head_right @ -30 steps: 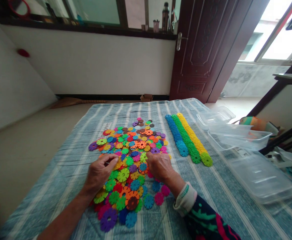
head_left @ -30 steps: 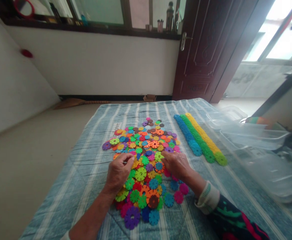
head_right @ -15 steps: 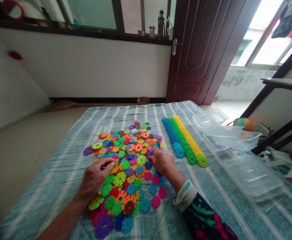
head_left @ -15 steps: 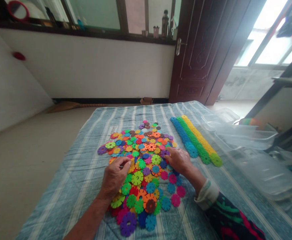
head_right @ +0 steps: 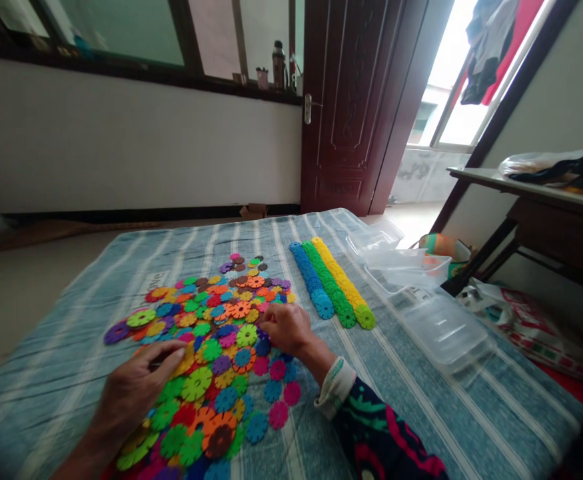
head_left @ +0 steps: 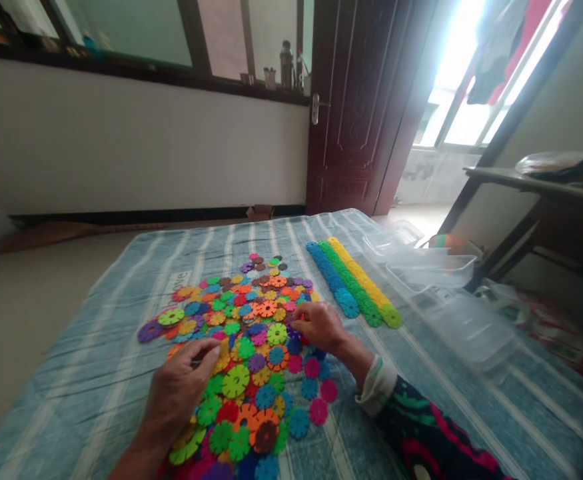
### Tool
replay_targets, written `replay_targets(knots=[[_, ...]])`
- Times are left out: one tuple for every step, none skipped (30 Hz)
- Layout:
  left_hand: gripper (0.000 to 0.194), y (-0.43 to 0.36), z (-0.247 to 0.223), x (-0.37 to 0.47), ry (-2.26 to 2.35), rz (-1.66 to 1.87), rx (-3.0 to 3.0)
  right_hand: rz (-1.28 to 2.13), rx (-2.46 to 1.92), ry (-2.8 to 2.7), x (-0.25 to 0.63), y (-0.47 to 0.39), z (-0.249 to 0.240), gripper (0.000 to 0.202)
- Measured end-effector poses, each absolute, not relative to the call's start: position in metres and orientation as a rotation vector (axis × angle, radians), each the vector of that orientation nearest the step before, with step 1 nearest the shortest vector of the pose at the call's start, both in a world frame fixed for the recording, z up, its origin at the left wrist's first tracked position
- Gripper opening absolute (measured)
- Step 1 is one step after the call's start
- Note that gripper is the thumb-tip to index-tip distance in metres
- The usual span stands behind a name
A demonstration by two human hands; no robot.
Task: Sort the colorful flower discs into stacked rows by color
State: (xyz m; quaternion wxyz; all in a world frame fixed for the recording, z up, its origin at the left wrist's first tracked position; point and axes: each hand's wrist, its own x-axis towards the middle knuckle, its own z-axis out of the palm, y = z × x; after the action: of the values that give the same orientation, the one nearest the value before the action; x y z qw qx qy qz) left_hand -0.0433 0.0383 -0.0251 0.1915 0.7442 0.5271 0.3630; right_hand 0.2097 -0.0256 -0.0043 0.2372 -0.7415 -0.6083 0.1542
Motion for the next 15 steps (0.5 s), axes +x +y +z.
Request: replay_targets(knots=[[0.025, 0.038, -0.025, -0.043, 1.481, 1.019, 2.091, 0.453, -1.993, -1.672, 0.213, -0.025, -0.003, 0.012], [0.026, 0.038, -0.025, -0.044, 1.485, 1.017, 2.088, 0.492, -1.943, -1.674, 0.218, -0.026, -0.001, 0.012], [0.026, 0.039, -0.026, -0.044, 1.493, 1.012, 2.083, 0.543, -1.886, -1.668, 0.226, -0.027, 0.001, 0.012], [0.027, 0.039, -0.026, -0.044, 1.502, 1.007, 2.077, 0.596, -1.830, -1.653, 0.235, -0.030, 0.004, 0.011], [0.028, 0.039, -0.027, -0.045, 1.509, 1.004, 2.071, 0.653, -1.771, -1.630, 0.247, -0.033, 0.008, 0.011], [0.028, 0.040, -0.027, -0.045, 1.512, 1.000, 2.067, 0.706, -1.753, -1.595, 0.261, -0.038, 0.012, 0.011], [0.029, 0.040, -0.028, -0.045, 1.512, 0.997, 2.067, 0.717, -1.773, -1.569, 0.275, -0.044, 0.017, 0.011], [0.029, 0.041, -0.028, -0.045, 1.512, 0.991, 2.070, 0.714, -1.815, -1.548, 0.290, -0.051, 0.021, 0.010], [0.029, 0.041, -0.028, -0.045, 1.512, 0.983, 2.074, 0.698, -1.860, -1.536, 0.304, -0.057, 0.025, 0.009], [0.030, 0.041, -0.027, -0.045, 1.512, 0.975, 2.077, 0.688, -1.900, -1.523, 0.317, -0.064, 0.028, 0.009], [0.030, 0.040, -0.026, -0.044, 1.512, 0.969, 2.077, 0.694, -1.941, -1.504, 0.328, -0.071, 0.030, 0.009], [0.029, 0.040, -0.026, -0.044, 1.510, 0.969, 2.074, 0.716, -1.974, -1.496, 0.338, -0.076, 0.031, 0.009], [0.029, 0.040, -0.025, -0.043, 1.504, 0.976, 2.073, 0.730, -1.999, -1.487, 0.346, -0.081, 0.031, 0.009], [0.028, 0.039, -0.024, -0.043, 1.507, 1.009, 2.073, 0.747, -2.018, -1.481, 0.351, -0.085, 0.030, 0.009], [0.027, 0.039, -0.024, -0.042, 1.512, 1.047, 2.077, 0.758, -2.033, -1.478, 0.356, -0.087, 0.029, 0.010]])
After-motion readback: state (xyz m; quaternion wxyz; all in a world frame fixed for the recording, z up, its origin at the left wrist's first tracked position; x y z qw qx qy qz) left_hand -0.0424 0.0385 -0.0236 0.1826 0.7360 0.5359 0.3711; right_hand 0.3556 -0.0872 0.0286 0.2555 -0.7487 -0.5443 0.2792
